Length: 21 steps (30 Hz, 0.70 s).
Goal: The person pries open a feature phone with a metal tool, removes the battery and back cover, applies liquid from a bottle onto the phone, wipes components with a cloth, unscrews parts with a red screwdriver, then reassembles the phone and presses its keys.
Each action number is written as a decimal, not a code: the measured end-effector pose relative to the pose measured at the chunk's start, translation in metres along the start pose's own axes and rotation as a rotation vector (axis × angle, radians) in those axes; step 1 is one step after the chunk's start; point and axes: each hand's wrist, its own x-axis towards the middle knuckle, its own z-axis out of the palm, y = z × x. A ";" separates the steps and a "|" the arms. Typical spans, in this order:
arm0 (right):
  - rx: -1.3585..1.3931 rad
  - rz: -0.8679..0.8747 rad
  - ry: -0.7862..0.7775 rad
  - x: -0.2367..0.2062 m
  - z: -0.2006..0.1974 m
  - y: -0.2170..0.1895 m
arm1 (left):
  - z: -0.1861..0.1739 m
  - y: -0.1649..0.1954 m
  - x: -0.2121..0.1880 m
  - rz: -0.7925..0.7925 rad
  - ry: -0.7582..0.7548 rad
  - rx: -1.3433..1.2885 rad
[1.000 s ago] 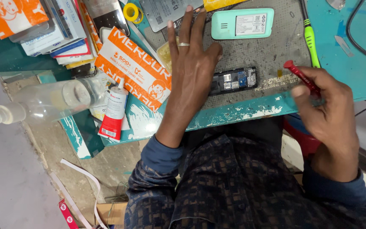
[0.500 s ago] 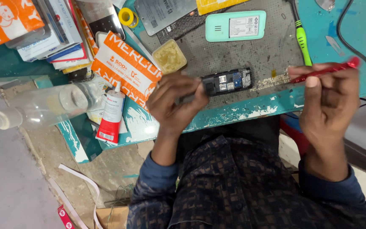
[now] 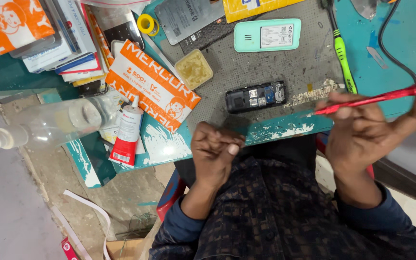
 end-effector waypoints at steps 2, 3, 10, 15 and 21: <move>-0.028 0.008 -0.078 -0.015 0.005 -0.003 | 0.002 -0.006 -0.003 -0.076 -0.015 -0.121; -0.085 -0.042 -0.152 -0.021 0.007 -0.005 | 0.003 -0.008 -0.005 -0.114 -0.022 -0.180; -0.569 -0.399 -0.388 -0.039 0.026 -0.036 | 0.009 -0.017 -0.014 -0.248 -0.046 -0.230; -0.443 -0.359 -0.460 -0.041 0.030 -0.043 | 0.008 -0.017 -0.015 -0.336 -0.021 -0.251; -0.394 -0.309 -0.465 -0.049 0.021 -0.031 | 0.004 -0.020 -0.015 -0.333 -0.042 -0.245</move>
